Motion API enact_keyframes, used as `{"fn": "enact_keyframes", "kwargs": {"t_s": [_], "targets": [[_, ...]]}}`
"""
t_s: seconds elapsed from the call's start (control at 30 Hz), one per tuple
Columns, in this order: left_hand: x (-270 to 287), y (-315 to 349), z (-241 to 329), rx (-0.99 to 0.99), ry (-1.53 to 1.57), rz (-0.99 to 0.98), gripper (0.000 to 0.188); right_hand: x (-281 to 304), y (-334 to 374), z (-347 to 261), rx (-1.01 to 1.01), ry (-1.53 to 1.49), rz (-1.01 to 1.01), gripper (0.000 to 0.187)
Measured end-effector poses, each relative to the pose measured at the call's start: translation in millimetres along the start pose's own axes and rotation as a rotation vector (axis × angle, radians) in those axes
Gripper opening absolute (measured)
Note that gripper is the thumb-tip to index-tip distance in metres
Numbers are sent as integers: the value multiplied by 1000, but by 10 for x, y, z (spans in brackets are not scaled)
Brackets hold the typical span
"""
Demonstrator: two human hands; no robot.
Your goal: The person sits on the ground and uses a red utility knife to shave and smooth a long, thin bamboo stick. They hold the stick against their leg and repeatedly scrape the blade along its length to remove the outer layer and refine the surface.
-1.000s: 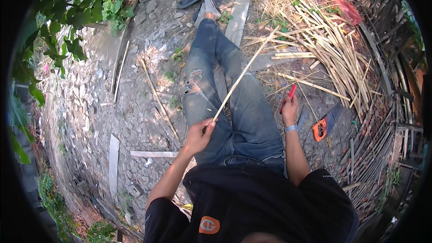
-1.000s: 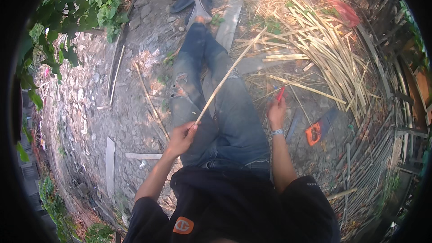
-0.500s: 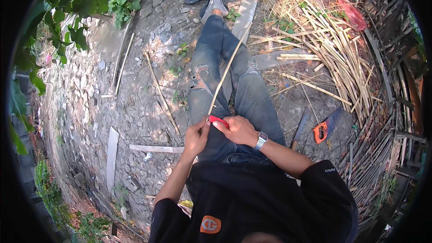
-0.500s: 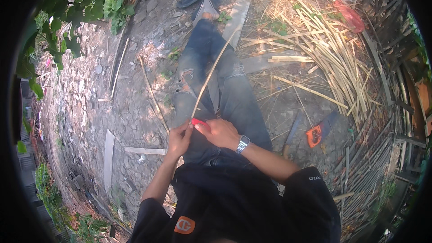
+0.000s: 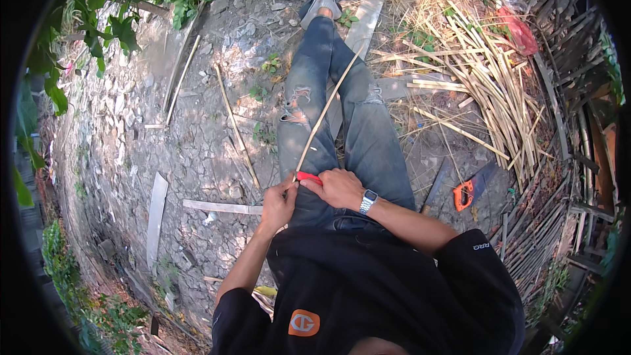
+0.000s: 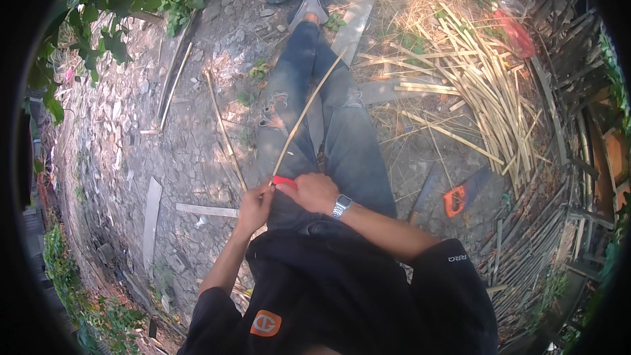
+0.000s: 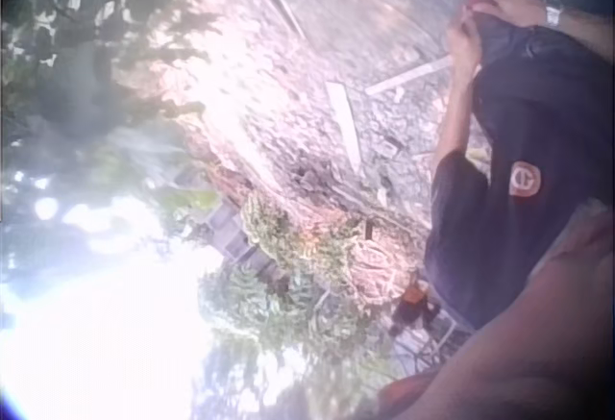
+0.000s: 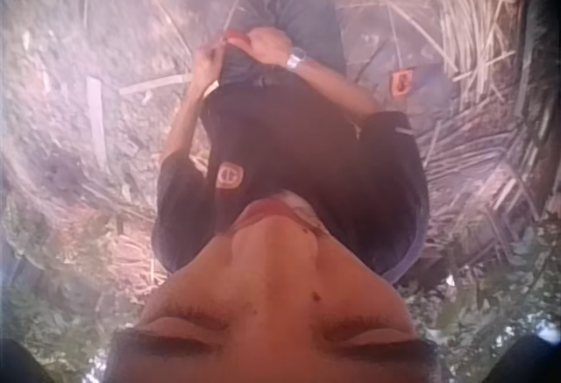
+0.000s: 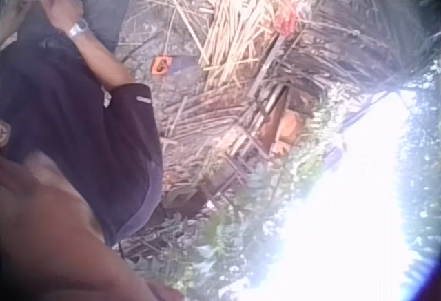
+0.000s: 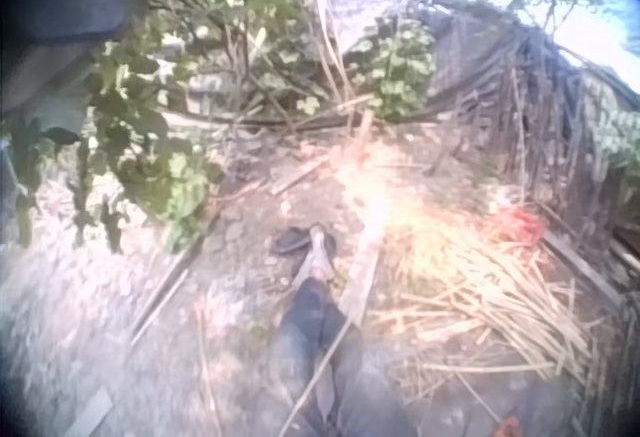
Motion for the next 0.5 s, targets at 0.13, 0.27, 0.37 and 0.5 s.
{"fn": "enact_keyframes", "kwargs": {"t_s": [0.13,0.27,0.37,0.5], "targets": [[78,131,13,-10,26,26,37,-98,56,-35,92,35,145,71],[160,386,-16,15,101,60,37,-160,84,-39,166,30,249,72],[312,618,220,195,53,-3,37,-144,83,-41,139,-3,251,72],[423,963,157,216,-16,-5,37,-150,85,-57,98,7,233,71]]}}
Point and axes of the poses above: each hand's wrist, its own y-axis away from the middle knuckle, its own x-axis out of the back of the hand, z = x × y, the point moved 1 cm from there along -y, towards the middle knuckle, and after that the axes turned 5 degrees about z, right-handed, at the moved point
